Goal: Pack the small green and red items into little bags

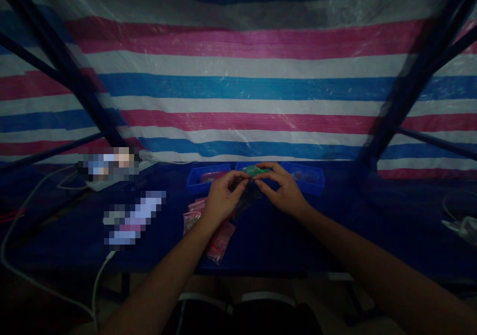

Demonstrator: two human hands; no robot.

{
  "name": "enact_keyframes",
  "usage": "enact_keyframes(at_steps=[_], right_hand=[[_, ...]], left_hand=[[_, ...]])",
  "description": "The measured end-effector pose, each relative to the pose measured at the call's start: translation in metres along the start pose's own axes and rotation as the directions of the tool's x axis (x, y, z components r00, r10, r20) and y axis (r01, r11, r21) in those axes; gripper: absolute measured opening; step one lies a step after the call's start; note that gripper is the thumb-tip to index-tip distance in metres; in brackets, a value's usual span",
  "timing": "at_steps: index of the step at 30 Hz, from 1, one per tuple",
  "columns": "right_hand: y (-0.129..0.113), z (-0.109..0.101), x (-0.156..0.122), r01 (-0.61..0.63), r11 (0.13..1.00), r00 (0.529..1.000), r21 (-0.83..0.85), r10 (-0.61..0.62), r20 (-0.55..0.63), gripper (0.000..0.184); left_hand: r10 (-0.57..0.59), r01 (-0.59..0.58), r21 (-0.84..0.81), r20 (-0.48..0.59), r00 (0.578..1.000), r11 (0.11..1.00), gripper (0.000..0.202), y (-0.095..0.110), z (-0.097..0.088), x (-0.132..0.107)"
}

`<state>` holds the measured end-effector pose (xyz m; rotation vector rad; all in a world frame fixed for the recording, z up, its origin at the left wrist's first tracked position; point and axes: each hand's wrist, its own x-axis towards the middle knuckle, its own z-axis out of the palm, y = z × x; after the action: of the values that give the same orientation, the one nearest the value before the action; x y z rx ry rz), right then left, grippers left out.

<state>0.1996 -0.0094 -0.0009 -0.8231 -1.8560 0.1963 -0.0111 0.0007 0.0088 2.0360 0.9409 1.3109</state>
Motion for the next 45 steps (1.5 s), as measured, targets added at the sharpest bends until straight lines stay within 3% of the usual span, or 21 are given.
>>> enact_keyframes(at_steps=[5, 9, 13, 19, 26, 31, 34, 39, 45], right_hand=[[0.005, 0.001, 0.000, -0.130, 0.971, 0.991, 0.203, 0.119, 0.066, 0.021], [0.004, 0.000, 0.001, -0.140, 0.974, 0.990, 0.178, 0.134, 0.045, 0.023], [-0.005, -0.005, 0.002, -0.069, 0.991, 0.998, 0.116, 0.069, 0.002, 0.026], [-0.011, -0.003, 0.000, 0.125, 0.989, 0.974, 0.082, -0.138, 0.178, 0.034], [-0.010, -0.002, -0.002, 0.182, 0.982, 0.950, 0.049, -0.189, 0.247, 0.028], [-0.012, -0.006, -0.001, 0.139, 0.990, 0.978, 0.036, -0.143, 0.152, 0.015], [-0.012, -0.007, 0.000, 0.090, 0.996, 0.991, 0.009, -0.090, 0.098, 0.018], [-0.014, -0.006, 0.001, 0.074, 0.996, 0.983, 0.050, -0.081, 0.162, 0.027], [-0.012, -0.004, 0.001, 0.039, 0.995, 0.987, 0.095, -0.053, 0.149, 0.027]], left_hand=[[0.027, -0.029, 0.032, 0.063, 0.998, 0.999, 0.018, -0.001, 0.000, 0.000], [0.078, -0.086, 0.158, 0.061, 0.995, 0.984, 0.020, 0.002, 0.001, 0.001], [0.075, -0.080, 0.217, 0.034, 0.997, 0.973, 0.022, 0.006, 0.001, 0.000], [-0.085, 0.080, 0.096, 0.050, 0.995, 0.992, 0.051, 0.009, -0.001, -0.003], [-0.080, 0.081, 0.121, -0.013, 0.997, 0.989, 0.030, -0.002, 0.001, -0.001], [-0.070, 0.069, 0.148, -0.003, 0.998, 0.987, 0.023, -0.004, 0.001, -0.001], [-0.047, 0.044, 0.149, 0.018, 0.999, 0.988, 0.021, -0.005, 0.001, -0.001], [-0.030, 0.023, 0.152, 0.045, 0.999, 0.988, 0.023, -0.003, 0.001, -0.002], [-0.001, -0.017, 0.223, 0.082, 0.997, 0.975, 0.022, 0.001, -0.001, -0.001]])
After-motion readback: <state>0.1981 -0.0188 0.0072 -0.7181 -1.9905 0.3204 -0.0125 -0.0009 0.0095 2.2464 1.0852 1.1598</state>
